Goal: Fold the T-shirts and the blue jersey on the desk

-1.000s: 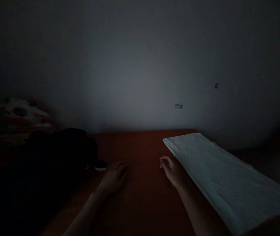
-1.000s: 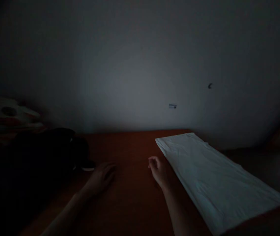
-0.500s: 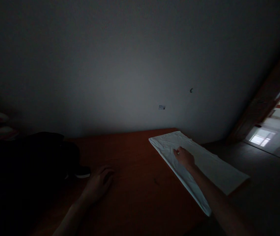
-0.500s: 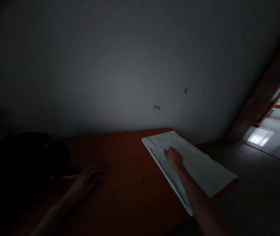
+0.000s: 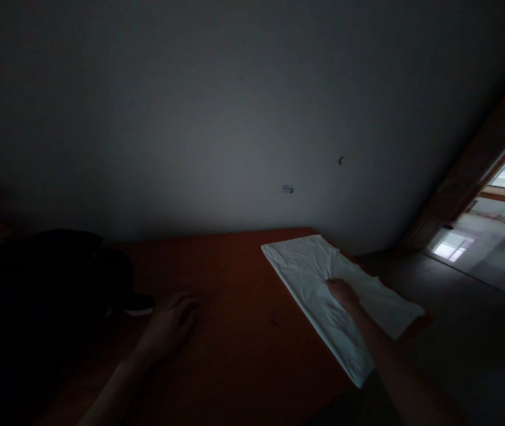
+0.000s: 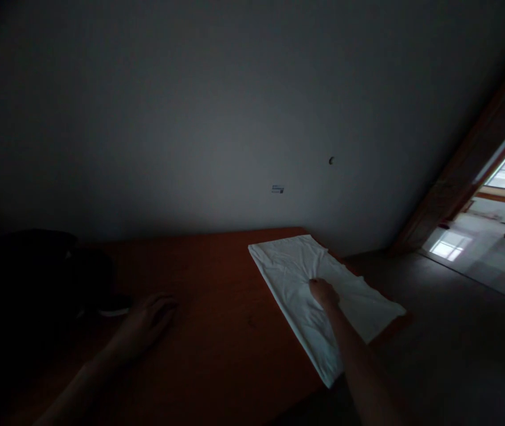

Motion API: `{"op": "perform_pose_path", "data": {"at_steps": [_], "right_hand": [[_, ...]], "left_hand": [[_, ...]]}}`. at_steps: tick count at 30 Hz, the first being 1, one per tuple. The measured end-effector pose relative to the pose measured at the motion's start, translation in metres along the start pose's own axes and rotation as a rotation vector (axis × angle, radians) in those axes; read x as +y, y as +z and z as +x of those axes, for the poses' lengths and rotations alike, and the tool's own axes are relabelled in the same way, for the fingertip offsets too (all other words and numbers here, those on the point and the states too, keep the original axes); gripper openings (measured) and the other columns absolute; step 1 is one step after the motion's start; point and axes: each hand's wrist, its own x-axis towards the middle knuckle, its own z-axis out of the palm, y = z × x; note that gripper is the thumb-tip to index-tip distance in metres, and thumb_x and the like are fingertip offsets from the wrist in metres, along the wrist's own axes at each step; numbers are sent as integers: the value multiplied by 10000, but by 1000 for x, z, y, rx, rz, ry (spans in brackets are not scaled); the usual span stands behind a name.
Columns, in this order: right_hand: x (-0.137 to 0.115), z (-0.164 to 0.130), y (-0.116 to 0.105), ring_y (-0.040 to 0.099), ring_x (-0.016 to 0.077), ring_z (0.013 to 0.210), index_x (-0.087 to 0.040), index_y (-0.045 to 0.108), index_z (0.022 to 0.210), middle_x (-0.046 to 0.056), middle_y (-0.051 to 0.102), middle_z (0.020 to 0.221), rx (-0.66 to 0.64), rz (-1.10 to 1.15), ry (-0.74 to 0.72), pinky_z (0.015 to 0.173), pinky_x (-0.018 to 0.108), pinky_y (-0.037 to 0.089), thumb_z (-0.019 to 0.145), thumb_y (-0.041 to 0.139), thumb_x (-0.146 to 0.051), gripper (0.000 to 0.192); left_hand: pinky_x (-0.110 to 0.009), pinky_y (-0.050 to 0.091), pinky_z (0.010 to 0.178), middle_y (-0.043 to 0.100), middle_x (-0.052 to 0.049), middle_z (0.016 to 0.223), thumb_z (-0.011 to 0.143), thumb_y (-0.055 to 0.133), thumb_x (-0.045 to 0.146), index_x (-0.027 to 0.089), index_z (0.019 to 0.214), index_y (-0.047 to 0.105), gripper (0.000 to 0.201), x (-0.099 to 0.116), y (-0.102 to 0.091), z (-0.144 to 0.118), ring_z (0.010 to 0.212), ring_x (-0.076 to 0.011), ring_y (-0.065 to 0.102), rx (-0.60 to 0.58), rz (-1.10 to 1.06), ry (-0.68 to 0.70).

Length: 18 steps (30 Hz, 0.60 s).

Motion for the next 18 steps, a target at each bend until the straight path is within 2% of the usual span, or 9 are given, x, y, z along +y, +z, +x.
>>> {"op": "perform_pose_path", "data": {"at_steps": [3,6,8,11,12,13,14,16,18], "right_hand": [[-19,-2,-20,646,236,1082,-200,615,1261,86,627,1284,31,76,-84,903,431,563,966,634,-378,345],[-55,-6,-50,675,243,989,-153,726,1014,123,718,1067,141,150,-207,859,362,525,999,527,-288,241],[-84,-7,-78,681,241,948,-167,739,887,103,739,950,233,208,-308,831,335,494,999,482,-291,306],[-124,-8,-130,658,217,964,-175,700,911,59,720,955,378,317,-449,821,314,467,1010,462,-434,365],[-136,-10,-147,646,194,917,-171,672,915,42,698,924,439,387,-507,791,306,465,1025,412,-485,422],[-148,-14,-164,625,168,816,-151,645,900,30,665,855,546,608,-625,733,301,459,1029,400,-502,447],[-159,-19,-179,586,133,721,-145,617,906,5,625,800,596,833,-729,683,288,446,1038,372,-516,463],[-178,-34,-202,475,69,591,-150,564,875,-47,535,710,589,1132,-847,623,251,412,1047,388,-480,412],[-192,-50,-213,438,34,573,-157,527,858,-71,499,707,507,1257,-948,618,217,400,1043,436,-424,338]], "left_hand": [[-471,500,1005,696,-94,1207,946,486,367,233,1102,721,312,0,0,0,1101,-278,652,-4,5,-3],[-472,496,1009,702,-94,1202,948,487,375,232,1100,723,315,2,-1,-1,1103,-279,652,1,-8,-2],[-480,489,1017,703,-96,1206,944,488,376,233,1083,727,310,3,-1,-1,1119,-285,647,12,-26,-2],[-495,477,1033,705,-99,1202,919,511,386,233,1047,725,292,4,-1,0,1132,-297,645,31,-69,-19],[-492,478,1034,709,-100,1186,909,523,398,232,1045,718,289,4,-2,0,1125,-297,648,44,-98,-36],[-483,483,1030,712,-101,1168,901,535,414,231,1050,709,293,5,-3,0,1113,-294,654,62,-138,-61],[-472,491,1024,714,-102,1151,894,546,437,228,1062,697,308,5,-4,1,1100,-291,660,89,-189,-96],[-454,502,1016,712,-104,1147,876,569,499,219,1091,675,368,7,-7,1,1095,-289,665,166,-320,-197],[-441,514,1006,712,-101,1166,859,590,560,213,1120,661,440,11,-12,1,1107,-294,664,254,-505,-335]]}}
